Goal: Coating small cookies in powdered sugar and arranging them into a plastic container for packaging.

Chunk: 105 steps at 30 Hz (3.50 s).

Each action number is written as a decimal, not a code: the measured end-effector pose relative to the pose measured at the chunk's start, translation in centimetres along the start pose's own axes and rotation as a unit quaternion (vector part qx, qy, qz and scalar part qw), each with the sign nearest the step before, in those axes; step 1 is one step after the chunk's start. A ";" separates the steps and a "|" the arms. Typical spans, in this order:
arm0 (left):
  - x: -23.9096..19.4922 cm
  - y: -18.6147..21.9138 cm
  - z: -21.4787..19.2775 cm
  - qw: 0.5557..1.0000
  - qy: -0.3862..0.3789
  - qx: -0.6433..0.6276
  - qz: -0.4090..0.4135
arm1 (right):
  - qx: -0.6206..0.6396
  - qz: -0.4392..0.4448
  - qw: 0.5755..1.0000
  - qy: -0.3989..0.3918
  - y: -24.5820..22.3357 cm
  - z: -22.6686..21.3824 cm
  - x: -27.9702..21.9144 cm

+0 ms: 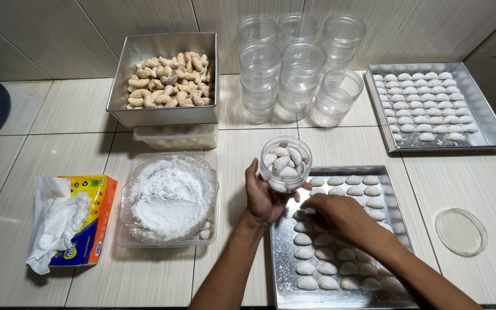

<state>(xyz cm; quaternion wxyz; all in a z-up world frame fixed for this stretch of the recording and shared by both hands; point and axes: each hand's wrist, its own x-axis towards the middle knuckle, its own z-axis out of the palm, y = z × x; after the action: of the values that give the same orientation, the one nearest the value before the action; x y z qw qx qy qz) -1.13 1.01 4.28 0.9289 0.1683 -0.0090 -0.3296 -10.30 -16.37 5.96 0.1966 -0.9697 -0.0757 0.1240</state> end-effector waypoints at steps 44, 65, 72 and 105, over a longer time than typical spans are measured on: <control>-1.9 0.7 2.7 0.977 -0.016 -0.105 -0.182 | -0.229 -0.248 0.931 0.137 -5.9 -9.3 3.9; -3.6 0.4 6.4 0.994 -0.062 -0.006 -0.087 | -0.185 -0.194 0.953 0.140 -5.2 -9.7 4.0; -2.6 -1.0 3.4 0.995 -0.051 -0.011 -0.091 | -0.114 -0.196 0.968 0.108 -5.9 -10.5 3.0; 1.5 -2.6 -5.3 0.986 -0.039 0.152 -0.056 | -0.065 -0.067 0.983 0.155 -6.5 -9.9 3.0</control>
<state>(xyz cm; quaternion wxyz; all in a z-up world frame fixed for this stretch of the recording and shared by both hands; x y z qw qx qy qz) -0.91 -0.19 -1.71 0.8715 0.2946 -0.0855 -0.3827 -5.43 -13.49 16.78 0.1501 -0.9806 -0.1170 -0.0464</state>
